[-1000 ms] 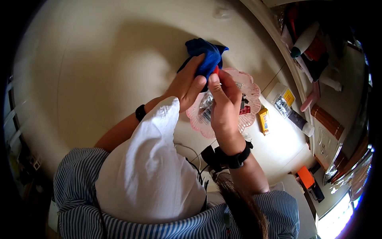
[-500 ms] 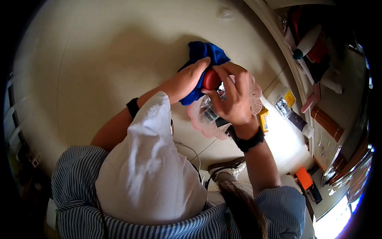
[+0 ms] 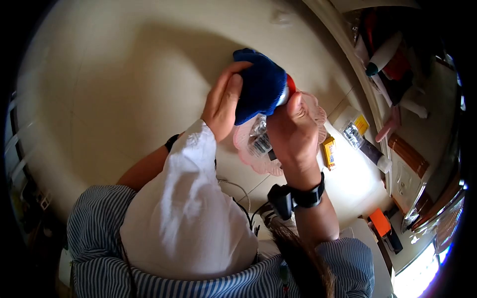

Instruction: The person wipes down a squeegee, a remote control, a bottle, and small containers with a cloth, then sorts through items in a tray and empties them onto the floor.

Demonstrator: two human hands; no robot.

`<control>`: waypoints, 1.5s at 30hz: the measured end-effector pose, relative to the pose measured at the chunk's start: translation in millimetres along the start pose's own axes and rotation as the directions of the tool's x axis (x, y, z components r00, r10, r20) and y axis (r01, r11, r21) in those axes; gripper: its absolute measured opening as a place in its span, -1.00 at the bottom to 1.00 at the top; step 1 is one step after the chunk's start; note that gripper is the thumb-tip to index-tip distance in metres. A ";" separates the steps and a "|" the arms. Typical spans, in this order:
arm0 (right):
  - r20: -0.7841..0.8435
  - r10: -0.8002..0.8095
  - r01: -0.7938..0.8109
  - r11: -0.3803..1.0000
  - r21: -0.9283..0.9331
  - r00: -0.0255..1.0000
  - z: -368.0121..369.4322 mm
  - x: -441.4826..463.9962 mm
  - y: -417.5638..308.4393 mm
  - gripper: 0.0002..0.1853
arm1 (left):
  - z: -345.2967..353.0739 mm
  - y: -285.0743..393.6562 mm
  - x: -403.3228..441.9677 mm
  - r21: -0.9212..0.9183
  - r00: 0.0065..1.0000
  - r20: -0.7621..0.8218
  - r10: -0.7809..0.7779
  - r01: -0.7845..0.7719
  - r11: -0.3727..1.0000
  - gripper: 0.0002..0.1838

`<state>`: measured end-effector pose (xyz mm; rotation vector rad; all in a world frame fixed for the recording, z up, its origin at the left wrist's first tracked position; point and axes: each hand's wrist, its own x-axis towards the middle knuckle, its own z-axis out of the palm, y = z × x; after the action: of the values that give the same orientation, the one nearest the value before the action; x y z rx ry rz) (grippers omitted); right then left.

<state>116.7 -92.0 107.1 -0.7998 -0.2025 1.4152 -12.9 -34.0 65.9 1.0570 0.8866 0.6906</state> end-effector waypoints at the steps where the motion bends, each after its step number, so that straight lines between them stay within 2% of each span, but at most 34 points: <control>1: 0.012 -0.039 0.039 0.999 0.006 0.999 -5.1 0.6 1.7 -0.50 | -0.3 1.1 4.2 -0.044 0.999 0.032 -0.007 0.008 0.999 -0.63; 3: 0.053 -0.022 0.023 1.000 -0.017 0.998 -16.0 1.0 2.9 -0.48 | -2.0 8.0 7.5 -0.101 0.995 0.074 -0.071 0.078 0.992 -0.62; 4: 0.074 -0.009 0.011 1.000 -0.024 0.997 -19.3 1.5 2.6 -0.48 | -2.6 10.6 7.4 -0.062 0.997 0.072 -0.002 0.006 0.998 -0.62; 6: 0.015 -0.074 0.075 0.973 -0.217 0.997 -20.5 0.7 2.0 -0.45 | -5.0 14.3 4.4 0.023 0.989 0.077 0.127 -0.130 0.991 -0.61; 7: -0.010 -0.112 0.104 0.944 -0.315 0.994 -22.3 0.0 -0.1 -0.44 | -6.0 15.8 4.7 0.102 0.995 0.015 0.103 -0.104 0.989 -0.63; 8: -0.045 -0.117 0.098 0.950 -0.297 0.992 -30.2 -0.5 -4.8 -0.42 | -10.2 17.0 7.3 0.128 0.996 -0.034 0.079 -0.074 0.989 -0.70; 10: 0.020 -0.114 0.115 0.979 -0.168 0.993 -27.9 0.5 -17.5 -0.41 | -20.3 13.1 16.7 0.137 0.982 -0.189 0.027 -0.001 0.991 -0.74; 11: 0.030 -0.112 0.116 0.975 -0.190 0.993 -27.3 0.4 -19.3 -0.39 | -26.6 7.5 20.8 0.184 0.989 -0.126 0.070 -0.046 0.982 -0.80; 12: 0.041 -0.110 0.117 0.970 -0.211 0.993 -26.8 0.1 -20.4 -0.38 | -30.2 2.6 25.6 0.302 0.984 0.005 0.177 -0.170 0.938 -0.80; 14: 0.066 -0.108 0.122 0.961 -0.249 0.992 -29.0 0.7 -20.7 -0.35 | -35.0 -3.6 31.4 0.468 0.899 0.294 0.324 -0.431 0.772 -0.79; 15: 0.082 -0.107 0.125 0.957 -0.263 0.991 -32.5 2.9 -19.5 -0.33 | -32.1 1.3 27.9 0.513 0.914 0.342 0.218 -0.376 0.772 -0.68; 18: 0.084 -0.116 0.133 0.961 -0.242 0.990 -31.8 6.2 -19.6 -0.29 | -27.7 8.3 27.8 0.577 0.848 0.408 0.338 -0.527 0.624 -0.54; 19: 0.061 -0.118 0.129 0.965 -0.226 0.991 -29.2 6.2 -19.1 -0.29 | -27.2 8.9 25.3 0.508 0.873 0.414 0.260 -0.458 0.730 -0.39; 20: 0.039 -0.121 0.126 0.969 -0.211 0.992 -27.2 6.4 -17.8 -0.29 | -23.9 11.7 21.9 0.392 0.896 0.394 0.204 -0.365 0.845 -0.37; 22: 0.027 -0.105 0.107 0.913 -0.393 0.994 -24.1 8.3 -10.9 -0.33 | -11.7 18.3 15.2 0.129 0.921 0.381 0.082 -0.141 0.982 -0.32; 23: 0.020 -0.099 0.096 0.873 -0.478 0.995 -24.4 9.5 -8.2 -0.35 | -7.4 12.8 12.1 0.146 0.949 0.302 0.090 -0.140 0.979 -0.28; 26: -0.051 -0.133 0.034 0.568 -0.823 0.990 -47.7 19.9 3.1 -0.40 | -12.7 -13.5 15.8 0.256 0.983 0.048 0.175 -0.182 0.949 -0.32; 27: -0.044 -0.243 0.023 0.265 -0.964 0.969 -48.4 23.1 3.1 -0.40 | -15.8 -11.7 16.8 0.410 0.956 0.052 0.289 -0.285 0.866 -0.38; 28: 0.035 -0.321 0.054 0.052 -0.997 0.946 -53.5 26.7 8.3 -0.40 | -18.8 -12.4 17.2 0.423 0.955 0.049 0.294 -0.287 0.860 -0.38; 30: 0.227 -0.414 0.063 -0.374 -0.925 0.882 -68.1 35.6 29.0 -0.39 | -23.4 -16.1 18.3 0.449 0.953 0.044 0.301 -0.288 0.846 -0.40; 31: 0.256 -0.452 0.091 -0.355 -0.930 0.854 -69.0 40.7 37.0 -0.49 | -23.8 -15.1 19.2 0.428 0.957 0.021 0.290 -0.270 0.863 -0.40; 34: 0.162 -0.275 0.096 -0.238 -0.966 0.948 -69.8 46.0 38.0 -0.60 | -25.1 -11.8 20.5 0.388 0.971 0.007 0.240 -0.224 0.894 -0.38; 35: 0.194 -0.370 0.144 -0.160 -0.977 0.909 -66.2 44.3 35.6 -0.71 | -25.9 -13.6 21.6 0.331 0.966 -0.001 0.259 -0.244 0.912 -0.40; 36: -0.001 -0.382 0.062 0.152 -0.987 0.924 -48.5 40.1 25.7 -0.74 | -26.2 -18.1 22.3 0.271 0.961 -0.010 0.275 -0.263 0.926 -0.42; 37: -0.192 -0.333 -0.025 0.447 -0.894 0.923 -27.9 33.2 13.1 -0.76 | -26.3 -20.7 22.4 0.209 0.957 -0.020 0.290 -0.280 0.937 -0.43; 38: -0.360 -0.227 -0.107 0.697 -0.709 0.905 -15.6 25.4 5.2 -0.78 | -25.8 -18.9 21.6 0.117 0.980 -0.041 0.195 -0.189 0.975 -0.49; 39: -0.389 -0.123 -0.188 0.719 -0.669 0.913 -15.7 17.5 -1.5 -0.74 | -24.1 -14.9 19.4 0.021 0.994 -0.050 0.095 -0.094 0.995 -0.54; 40: -0.298 -0.143 -0.076 0.783 -0.618 0.944 -15.3 12.5 0.1 -0.73 | -21.9 -10.2 17.5 -0.077 0.999 -0.047 -0.006 0.002 0.997 -0.58; 41: -0.206 -0.174 0.033 0.835 -0.549 0.963 -14.5 8.9 5.6 -0.72 | -24.3 -4.2 16.2 0.002 0.996 0.067 -0.060 0.060 0.998 -0.63; 43: -0.055 -0.203 0.163 0.896 -0.414 0.978 0.2 5.7 19.2 -0.70 | -14.0 -16.4 16.0 -0.092 0.976 0.083 -0.200 0.207 0.974 -0.58; 44: 0.143 -0.303 0.306 0.605 -0.735 0.942 -5.5 13.5 26.1 -0.69 | -10.0 -20.7 15.4 -0.136 0.959 0.093 -0.269 0.280 0.950 -0.55; 45: 0.226 -0.330 0.368 0.473 -0.801 0.917 -5.7 18.1 30.4 -0.69 | -7.8 -6.5 16.0 -0.189 0.892 0.114 -0.437 0.451 0.872 -0.53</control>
<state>99.1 -78.9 78.7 -1.4161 -1.0940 0.8714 -11.6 -19.6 53.7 0.6466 0.9336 0.3470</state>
